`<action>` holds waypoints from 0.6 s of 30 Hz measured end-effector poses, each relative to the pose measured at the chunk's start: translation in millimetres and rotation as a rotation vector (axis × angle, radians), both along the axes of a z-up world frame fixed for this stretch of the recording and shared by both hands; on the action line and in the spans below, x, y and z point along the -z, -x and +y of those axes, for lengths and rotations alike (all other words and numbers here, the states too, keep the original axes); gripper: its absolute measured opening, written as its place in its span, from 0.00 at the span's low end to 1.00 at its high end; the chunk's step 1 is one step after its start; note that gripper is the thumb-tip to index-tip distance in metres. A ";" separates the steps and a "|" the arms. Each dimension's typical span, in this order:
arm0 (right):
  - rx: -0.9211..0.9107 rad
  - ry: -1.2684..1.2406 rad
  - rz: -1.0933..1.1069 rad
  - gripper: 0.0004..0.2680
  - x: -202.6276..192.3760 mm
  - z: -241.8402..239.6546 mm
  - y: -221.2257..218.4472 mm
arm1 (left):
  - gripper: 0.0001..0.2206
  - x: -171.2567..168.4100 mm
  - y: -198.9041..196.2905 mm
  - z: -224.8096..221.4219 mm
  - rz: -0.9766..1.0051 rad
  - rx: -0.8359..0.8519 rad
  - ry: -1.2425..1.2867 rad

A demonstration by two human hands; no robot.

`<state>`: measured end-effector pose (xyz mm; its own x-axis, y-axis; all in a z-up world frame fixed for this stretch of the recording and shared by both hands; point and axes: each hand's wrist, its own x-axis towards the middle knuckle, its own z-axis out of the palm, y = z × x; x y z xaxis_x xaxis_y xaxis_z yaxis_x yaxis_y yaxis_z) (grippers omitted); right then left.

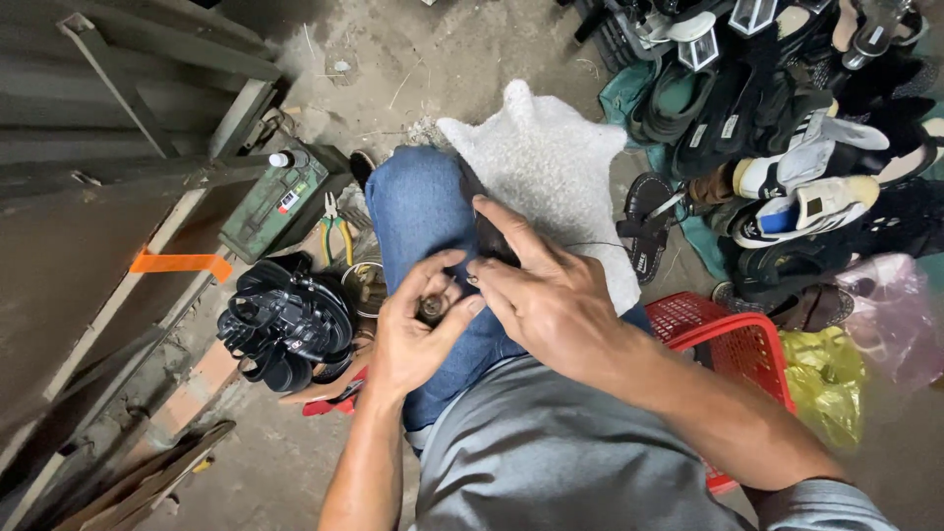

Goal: Repairing a leather sandal by hand-stitching with a tool

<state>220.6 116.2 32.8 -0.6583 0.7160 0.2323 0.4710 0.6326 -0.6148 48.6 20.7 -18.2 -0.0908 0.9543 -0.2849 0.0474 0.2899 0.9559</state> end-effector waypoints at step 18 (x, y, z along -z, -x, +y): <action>-0.003 0.520 -0.165 0.25 -8.9 0.6 -23.0 | 0.03 23.0 -28.4 3.0 -0.343 -0.388 0.107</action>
